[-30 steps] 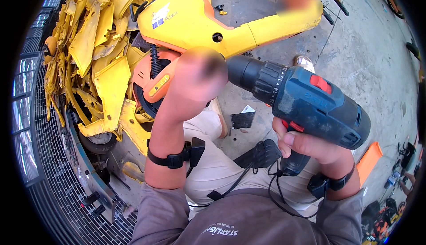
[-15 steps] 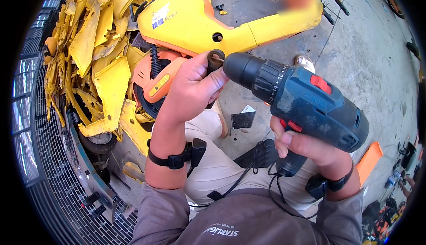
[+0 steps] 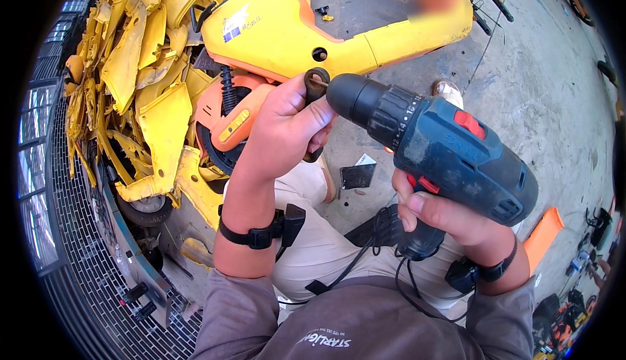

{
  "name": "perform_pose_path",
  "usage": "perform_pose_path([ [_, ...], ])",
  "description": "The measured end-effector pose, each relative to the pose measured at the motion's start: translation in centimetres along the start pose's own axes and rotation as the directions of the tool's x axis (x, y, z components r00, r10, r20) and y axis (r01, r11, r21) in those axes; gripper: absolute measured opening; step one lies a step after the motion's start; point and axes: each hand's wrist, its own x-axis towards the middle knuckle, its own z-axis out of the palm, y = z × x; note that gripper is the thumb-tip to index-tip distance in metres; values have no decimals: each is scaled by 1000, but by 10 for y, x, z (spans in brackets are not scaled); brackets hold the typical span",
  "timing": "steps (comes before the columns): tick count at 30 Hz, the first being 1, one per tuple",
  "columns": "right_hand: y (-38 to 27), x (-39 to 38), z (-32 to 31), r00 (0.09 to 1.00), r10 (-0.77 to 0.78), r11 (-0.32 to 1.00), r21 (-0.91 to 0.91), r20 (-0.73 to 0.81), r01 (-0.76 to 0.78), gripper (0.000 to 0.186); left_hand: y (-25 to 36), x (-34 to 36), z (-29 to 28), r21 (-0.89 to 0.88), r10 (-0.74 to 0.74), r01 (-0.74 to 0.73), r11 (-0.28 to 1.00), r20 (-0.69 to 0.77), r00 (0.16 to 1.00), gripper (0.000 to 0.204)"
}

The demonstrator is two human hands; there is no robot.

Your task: The person uses a power drill to enlarge or clean a hole in a metal bracket, then holds the bracket and drills into a different section.

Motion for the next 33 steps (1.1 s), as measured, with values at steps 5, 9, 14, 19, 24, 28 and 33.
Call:
perform_pose_path([
  [5,0,1,3,1000,10,1000,3,-18,-10,50,0,1,4,-71,-3,1,997,-20,1000,13],
  [9,0,2,4,1000,5,1000,0,-22,-5,49,0,1,4,-86,-14,11,996,-28,1000,13],
  [14,0,3,6,999,-30,999,26,-13,30,14,-1,2,5,-124,-19,15,992,-33,999,14],
  [19,2,3,6,999,-37,999,18,-14,37,30,-1,3,8,-169,-42,34,985,-43,998,15],
  [24,1,3,10,998,-65,998,23,-27,66,14,-1,3,10,-187,-48,37,982,-56,997,15],
  [28,3,4,10,997,-71,997,29,-27,72,12,-5,4,10,-212,-45,34,977,-52,998,15],
  [33,3,4,8,997,-74,997,15,11,73,33,-3,5,14,-227,-38,22,974,-66,997,14],
])
